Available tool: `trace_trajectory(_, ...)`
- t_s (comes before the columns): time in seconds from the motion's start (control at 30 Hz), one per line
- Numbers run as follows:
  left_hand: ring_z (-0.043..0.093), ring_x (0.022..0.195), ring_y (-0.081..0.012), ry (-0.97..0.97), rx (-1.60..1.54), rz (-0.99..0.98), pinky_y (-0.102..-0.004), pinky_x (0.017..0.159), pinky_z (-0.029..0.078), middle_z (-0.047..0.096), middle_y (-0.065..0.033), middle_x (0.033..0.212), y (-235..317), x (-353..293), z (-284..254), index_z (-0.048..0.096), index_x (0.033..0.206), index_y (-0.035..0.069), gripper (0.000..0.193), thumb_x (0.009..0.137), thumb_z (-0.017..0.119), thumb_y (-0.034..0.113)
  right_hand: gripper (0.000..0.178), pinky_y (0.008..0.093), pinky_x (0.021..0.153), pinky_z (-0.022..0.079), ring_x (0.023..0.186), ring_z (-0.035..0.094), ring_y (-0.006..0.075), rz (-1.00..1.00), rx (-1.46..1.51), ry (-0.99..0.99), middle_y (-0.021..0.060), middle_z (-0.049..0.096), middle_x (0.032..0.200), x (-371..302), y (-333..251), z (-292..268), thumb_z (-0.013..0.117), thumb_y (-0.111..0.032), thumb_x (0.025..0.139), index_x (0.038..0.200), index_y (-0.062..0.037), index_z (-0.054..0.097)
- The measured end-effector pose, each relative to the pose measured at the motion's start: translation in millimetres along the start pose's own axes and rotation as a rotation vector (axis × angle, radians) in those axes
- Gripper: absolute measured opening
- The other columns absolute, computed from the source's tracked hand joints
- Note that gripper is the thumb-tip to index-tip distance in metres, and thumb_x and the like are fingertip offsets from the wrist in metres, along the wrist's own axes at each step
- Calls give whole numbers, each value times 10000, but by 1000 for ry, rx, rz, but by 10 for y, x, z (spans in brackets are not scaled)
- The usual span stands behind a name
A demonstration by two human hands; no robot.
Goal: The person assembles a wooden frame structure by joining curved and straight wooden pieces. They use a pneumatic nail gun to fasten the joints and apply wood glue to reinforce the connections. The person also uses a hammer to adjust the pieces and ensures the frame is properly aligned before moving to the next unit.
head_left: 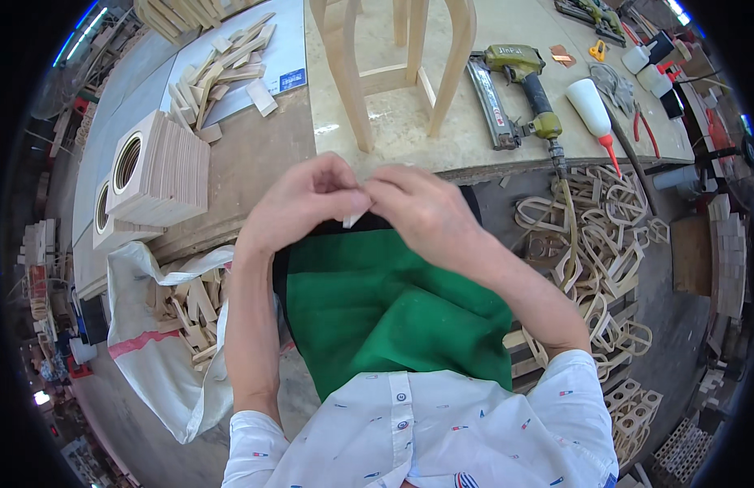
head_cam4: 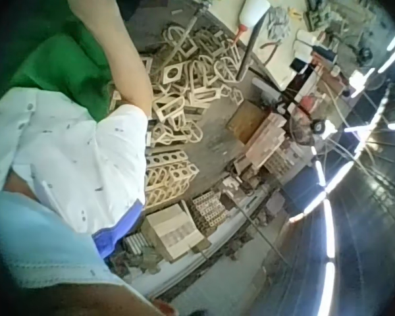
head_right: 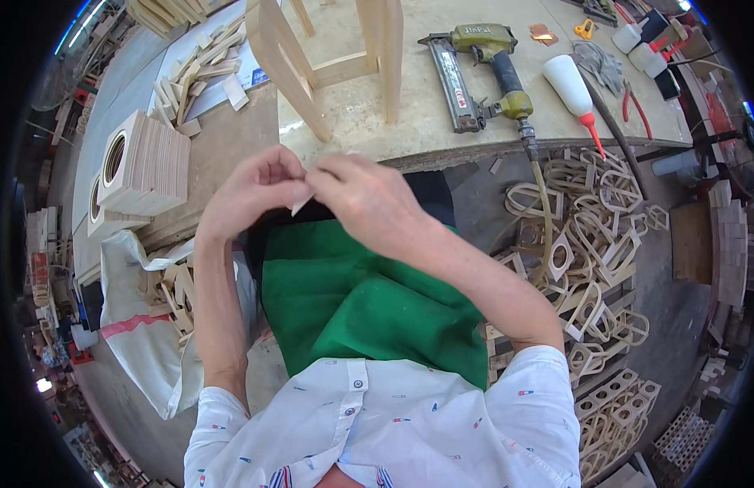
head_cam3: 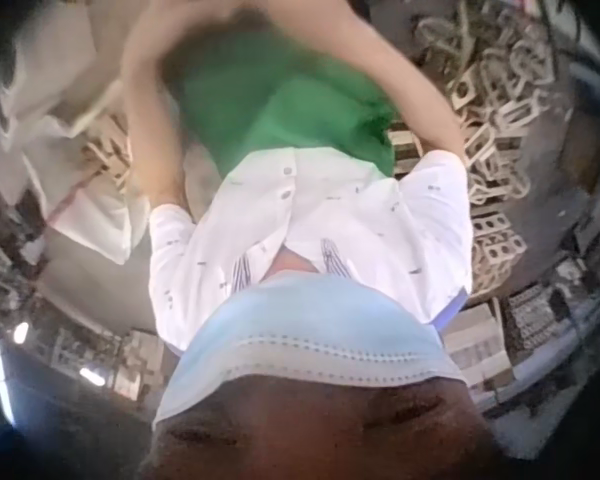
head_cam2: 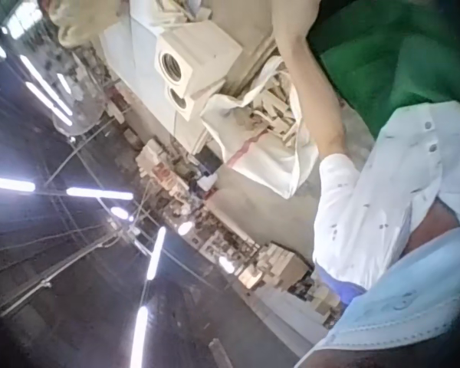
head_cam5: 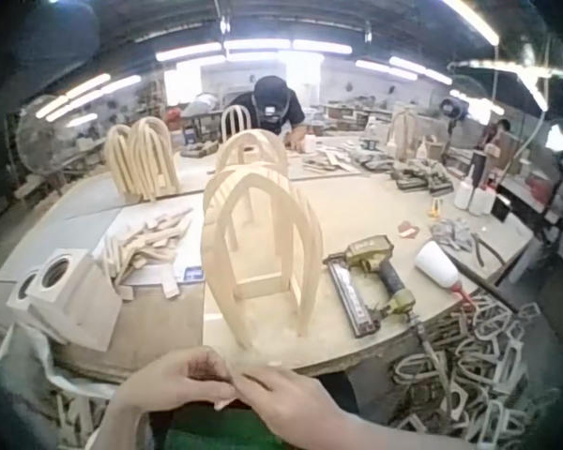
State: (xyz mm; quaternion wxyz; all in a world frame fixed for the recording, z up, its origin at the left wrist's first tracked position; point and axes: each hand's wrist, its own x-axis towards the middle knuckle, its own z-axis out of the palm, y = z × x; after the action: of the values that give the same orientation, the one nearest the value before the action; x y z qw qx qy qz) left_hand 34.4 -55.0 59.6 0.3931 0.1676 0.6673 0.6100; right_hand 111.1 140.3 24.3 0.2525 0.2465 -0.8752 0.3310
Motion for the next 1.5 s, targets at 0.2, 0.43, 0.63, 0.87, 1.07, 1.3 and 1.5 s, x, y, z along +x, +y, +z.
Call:
trace_trajectory(0.2,487,1207,-173,340,779,524,-323,978,424,612,-82,1178,-85,477,-263,589,1257,78,435,832,679,61,148,430,681,522,823,639,347,238,-72,-2,128,610,896,99,360,-154,616,-60,788,936,-57,620)
trace_trajectory(0.43,478,1273,-230,270,798,363,-366,1060,352,559,-98,1339,-108,635,-120,637,1179,70,317,864,662,102,123,437,683,538,866,642,335,228,-286,-48,141,600,881,111,524,-146,604,-29,764,886,-25,617)
trace_trajectory(0.63,484,1267,-248,248,744,368,-381,1057,351,545,-126,1340,-166,656,22,627,1157,57,264,907,624,143,94,430,698,552,894,650,331,298,-374,-54,147,598,887,8,539,-104,613,-38,757,846,-20,636)
trace_trajectory(0.87,476,1275,-271,210,863,425,-388,1063,346,543,-144,1325,-144,657,31,621,1156,64,319,848,679,124,116,432,696,549,884,649,333,324,-420,-31,152,604,923,-21,562,-13,610,-33,759,871,-11,636)
trace_trajectory(1.07,496,1245,-284,256,917,461,-390,1036,379,566,-144,1263,-147,673,77,635,1101,66,362,761,753,88,187,422,708,535,870,641,328,306,-389,-19,132,611,960,-42,620,59,607,-21,771,955,-20,639)
trace_trajectory(1.3,532,1163,-285,267,899,475,-398,984,409,593,-120,1206,-189,766,49,649,1026,58,312,743,770,101,158,423,692,538,863,640,325,284,-367,27,131,606,916,-33,629,87,609,-29,767,921,-18,645)
trace_trajectory(1.5,552,1070,-291,247,1065,611,-395,937,428,623,-95,1106,-192,804,-10,661,988,65,304,708,778,86,212,413,700,527,859,629,305,279,-359,53,101,608,930,-56,635,108,601,-21,777,983,-34,651)
